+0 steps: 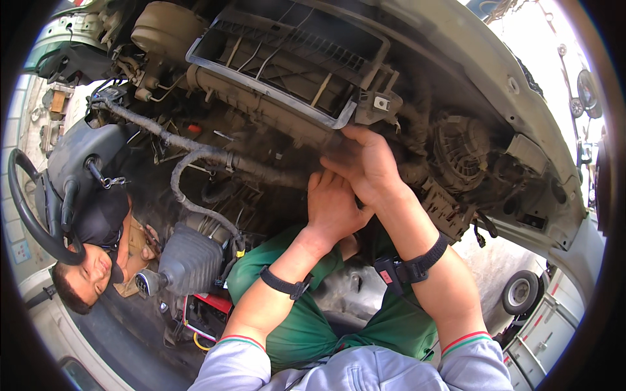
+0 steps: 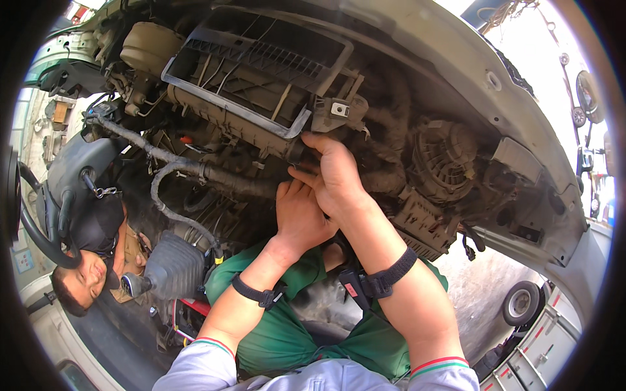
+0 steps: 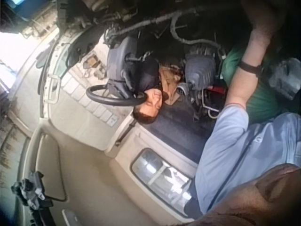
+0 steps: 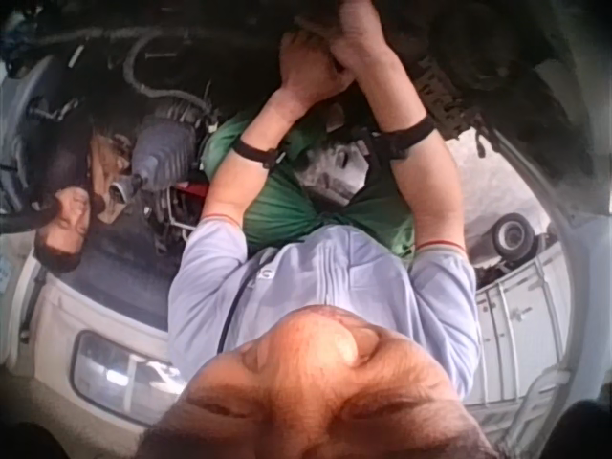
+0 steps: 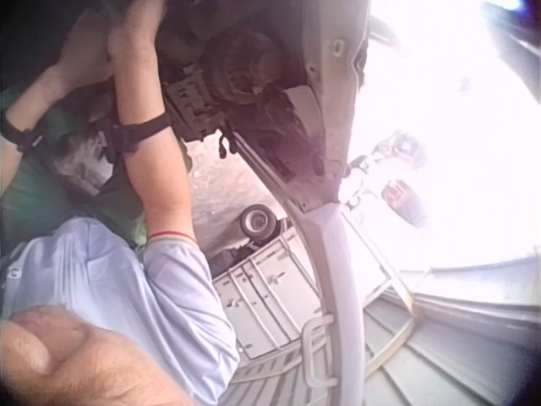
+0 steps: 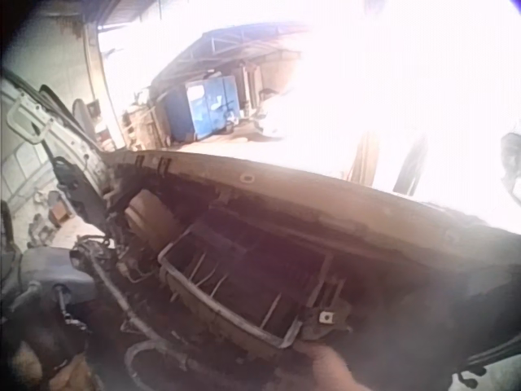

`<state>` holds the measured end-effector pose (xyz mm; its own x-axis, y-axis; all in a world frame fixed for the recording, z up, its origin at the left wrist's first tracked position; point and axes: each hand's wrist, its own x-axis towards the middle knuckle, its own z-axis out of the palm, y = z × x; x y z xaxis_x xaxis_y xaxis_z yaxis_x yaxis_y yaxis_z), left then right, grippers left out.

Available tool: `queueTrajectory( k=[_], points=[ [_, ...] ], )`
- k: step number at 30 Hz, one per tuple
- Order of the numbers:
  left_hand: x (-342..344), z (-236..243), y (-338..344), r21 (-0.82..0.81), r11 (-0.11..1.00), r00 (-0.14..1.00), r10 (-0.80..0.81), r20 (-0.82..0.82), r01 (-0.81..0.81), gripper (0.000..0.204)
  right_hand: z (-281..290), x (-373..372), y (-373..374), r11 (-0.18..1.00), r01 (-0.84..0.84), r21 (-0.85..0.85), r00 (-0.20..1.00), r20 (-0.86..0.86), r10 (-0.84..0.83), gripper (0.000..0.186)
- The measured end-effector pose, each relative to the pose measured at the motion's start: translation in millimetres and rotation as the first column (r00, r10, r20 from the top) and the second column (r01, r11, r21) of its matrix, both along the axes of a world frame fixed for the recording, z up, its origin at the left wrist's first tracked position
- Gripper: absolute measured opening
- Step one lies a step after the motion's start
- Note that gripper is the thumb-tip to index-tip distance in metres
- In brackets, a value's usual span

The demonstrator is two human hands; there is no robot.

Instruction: The person works on the internal components under the dashboard of a vehicle by hand, reaching into the assembly to disconnect wires and a large plastic component, and then removing that component from the vehicle.

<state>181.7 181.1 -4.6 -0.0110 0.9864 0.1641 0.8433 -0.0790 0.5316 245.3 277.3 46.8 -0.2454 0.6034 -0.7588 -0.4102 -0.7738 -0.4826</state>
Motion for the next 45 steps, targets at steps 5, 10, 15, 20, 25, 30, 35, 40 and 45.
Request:
queueTrajectory(
  k=[5,10,15,20,25,30,35,40,45],
  points=[
    [-1,-2,2,0.165,0.986,0.999,0.004,-0.042,0.003,0.034,6,-1,-6,0.999,0.002,0.048,0.997,0.078,-0.006,0.029],
    [0,-5,1,0.131,0.991,1.000,0.006,-0.007,-0.005,0.030,24,6,-11,0.989,-0.001,0.147,0.985,0.173,-0.024,0.027],
    [0,-3,2,0.128,0.992,1.000,-0.001,-0.008,0.002,0.028,26,12,-11,0.919,-0.008,0.394,0.936,0.327,-0.132,0.025],
    [-1,-4,1,0.092,0.996,0.999,0.007,-0.037,-0.003,0.029,28,12,-9,0.907,-0.014,0.422,0.936,0.323,-0.136,0.023],
    [4,-2,3,0.041,0.999,0.997,-0.002,-0.079,0.005,0.033,23,13,-5,0.883,-0.013,0.468,0.927,0.338,-0.165,0.025],
    [5,-8,6,0.127,0.992,0.995,0.005,-0.099,0.007,0.029,11,6,-7,0.871,-0.044,0.490,0.904,0.390,-0.174,0.026],
    [6,-5,2,-0.117,0.993,0.967,-0.019,-0.253,-0.011,0.028,15,6,-9,0.881,-0.056,0.469,0.886,0.431,-0.173,0.034],
    [3,-17,0,-0.119,0.993,0.948,-0.012,-0.317,-0.027,0.027,22,14,-8,0.891,-0.135,0.434,0.912,0.406,-0.059,0.031],
    [3,-20,4,0.198,0.979,0.981,-0.010,-0.195,0.050,0.033,27,40,2,0.828,-0.260,0.497,0.871,0.490,-0.021,0.029]
  ],
)
